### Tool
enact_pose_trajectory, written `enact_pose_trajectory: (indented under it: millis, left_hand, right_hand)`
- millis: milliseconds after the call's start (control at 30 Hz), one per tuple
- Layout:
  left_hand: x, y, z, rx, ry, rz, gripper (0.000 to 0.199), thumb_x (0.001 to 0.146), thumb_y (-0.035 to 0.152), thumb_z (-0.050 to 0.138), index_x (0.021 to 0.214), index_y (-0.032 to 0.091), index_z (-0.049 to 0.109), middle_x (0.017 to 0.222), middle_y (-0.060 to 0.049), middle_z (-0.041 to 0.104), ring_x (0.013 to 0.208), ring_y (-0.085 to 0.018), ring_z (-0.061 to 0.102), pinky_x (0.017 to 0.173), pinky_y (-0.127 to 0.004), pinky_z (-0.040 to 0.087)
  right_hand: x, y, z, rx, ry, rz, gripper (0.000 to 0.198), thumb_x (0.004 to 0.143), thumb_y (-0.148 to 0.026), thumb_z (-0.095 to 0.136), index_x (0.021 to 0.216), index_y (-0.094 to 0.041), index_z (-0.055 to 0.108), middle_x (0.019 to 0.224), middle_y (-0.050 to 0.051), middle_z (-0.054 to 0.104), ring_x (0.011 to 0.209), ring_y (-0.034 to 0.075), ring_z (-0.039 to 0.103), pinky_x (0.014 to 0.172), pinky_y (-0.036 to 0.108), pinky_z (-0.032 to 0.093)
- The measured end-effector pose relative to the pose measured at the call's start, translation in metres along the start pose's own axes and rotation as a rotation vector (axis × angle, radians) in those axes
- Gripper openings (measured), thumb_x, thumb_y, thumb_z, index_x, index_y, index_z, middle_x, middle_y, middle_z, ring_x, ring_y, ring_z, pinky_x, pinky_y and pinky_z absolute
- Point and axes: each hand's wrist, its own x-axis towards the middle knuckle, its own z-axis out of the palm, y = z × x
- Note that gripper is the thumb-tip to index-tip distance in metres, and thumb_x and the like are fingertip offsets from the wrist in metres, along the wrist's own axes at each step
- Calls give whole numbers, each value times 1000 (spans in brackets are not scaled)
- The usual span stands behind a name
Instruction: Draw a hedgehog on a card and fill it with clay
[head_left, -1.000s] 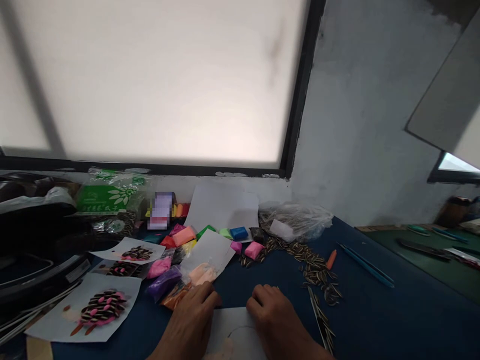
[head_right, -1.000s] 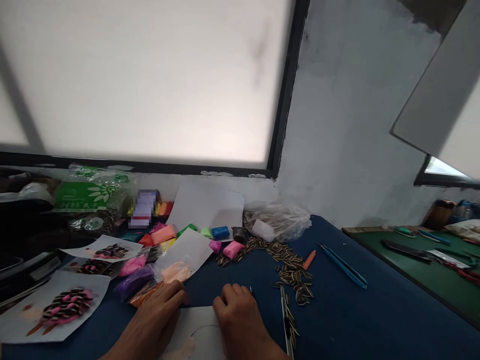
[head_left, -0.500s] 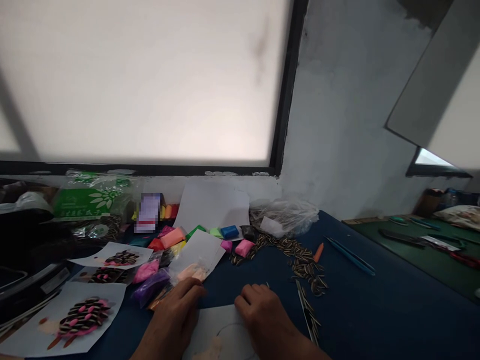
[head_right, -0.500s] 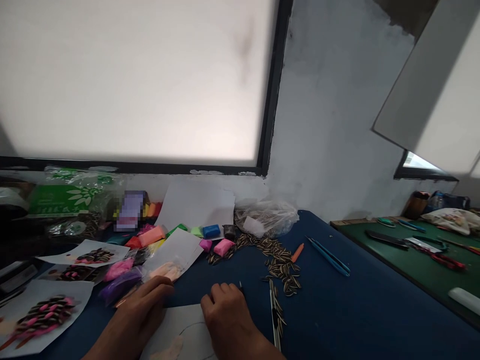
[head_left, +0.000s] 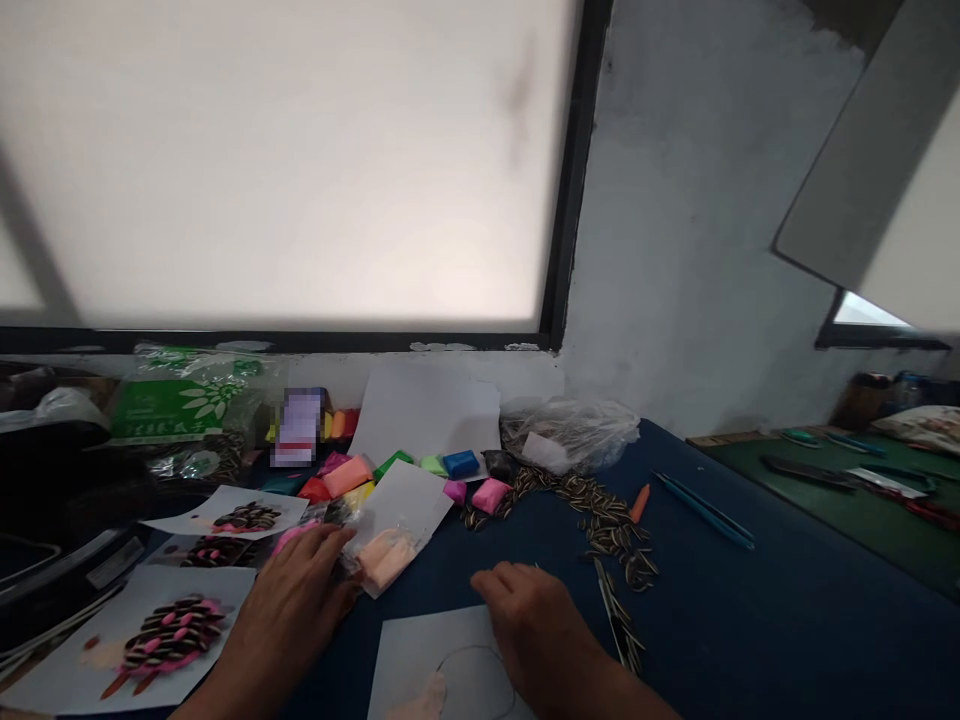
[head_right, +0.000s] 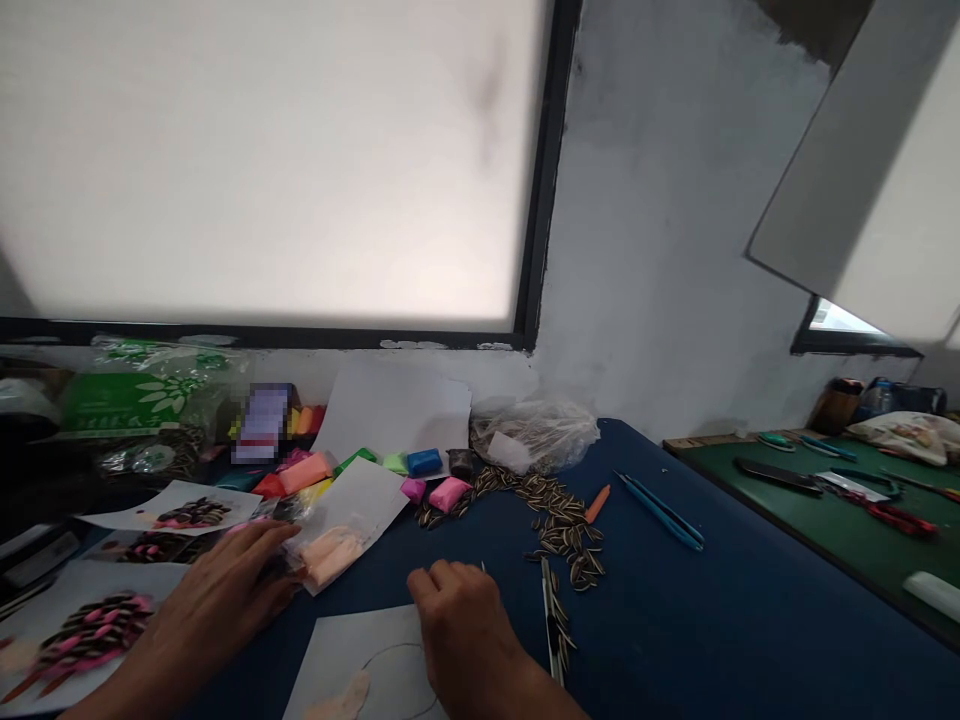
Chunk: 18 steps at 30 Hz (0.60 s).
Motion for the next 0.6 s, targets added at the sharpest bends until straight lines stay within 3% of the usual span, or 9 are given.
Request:
enact_pose_trajectory:
  millis: [33,100,200,300,400,600]
  left_hand:
    - [0,1,-4,11,-15,9,43,87,28,42,116,14,71,126,-23,70,117,-41,65,92,-51,51]
    - [-3,0,-10,38,-61,10,35,91,27,38,100,20,71,107,-16,74,98,-35,70,77,-43,53]
    - [-8,-1,-14,65,-162,29,18,83,23,49,81,23,67,85,-8,72,76,-30,70,62,-34,48]
    - [-11,0,-14,75,-232,71,17,76,18,55,84,23,70,90,-8,73,82,-30,71,65,-33,48]
    - [-10,3,-16,81,-243,76,24,86,17,47,83,22,71,86,-10,74,80,-31,72,66,-36,49]
    - [-3,11,-26,54,-82,13,39,92,21,33,93,20,72,98,-16,74,91,-33,71,76,-42,53]
  right_hand:
    - [0,1,-2,4,17,25,36,85,6,53,112,-15,67,102,11,73,90,25,67,72,31,42]
    - [1,2,-5,7,43,71,38,86,10,48,111,-13,66,100,12,71,89,26,65,73,32,41]
    - [0,1,-3,25,31,74,37,83,13,49,99,-15,67,94,9,70,83,23,64,70,31,39]
    - [-1,-2,2,44,0,43,34,81,12,55,95,-17,68,95,7,72,83,22,66,68,30,38]
    - [-2,-3,6,48,-4,35,29,86,9,55,92,-17,67,95,6,73,84,22,67,67,30,38]
    - [-2,-1,8,49,-5,27,20,92,0,57,90,-18,67,93,6,74,84,23,69,67,31,39]
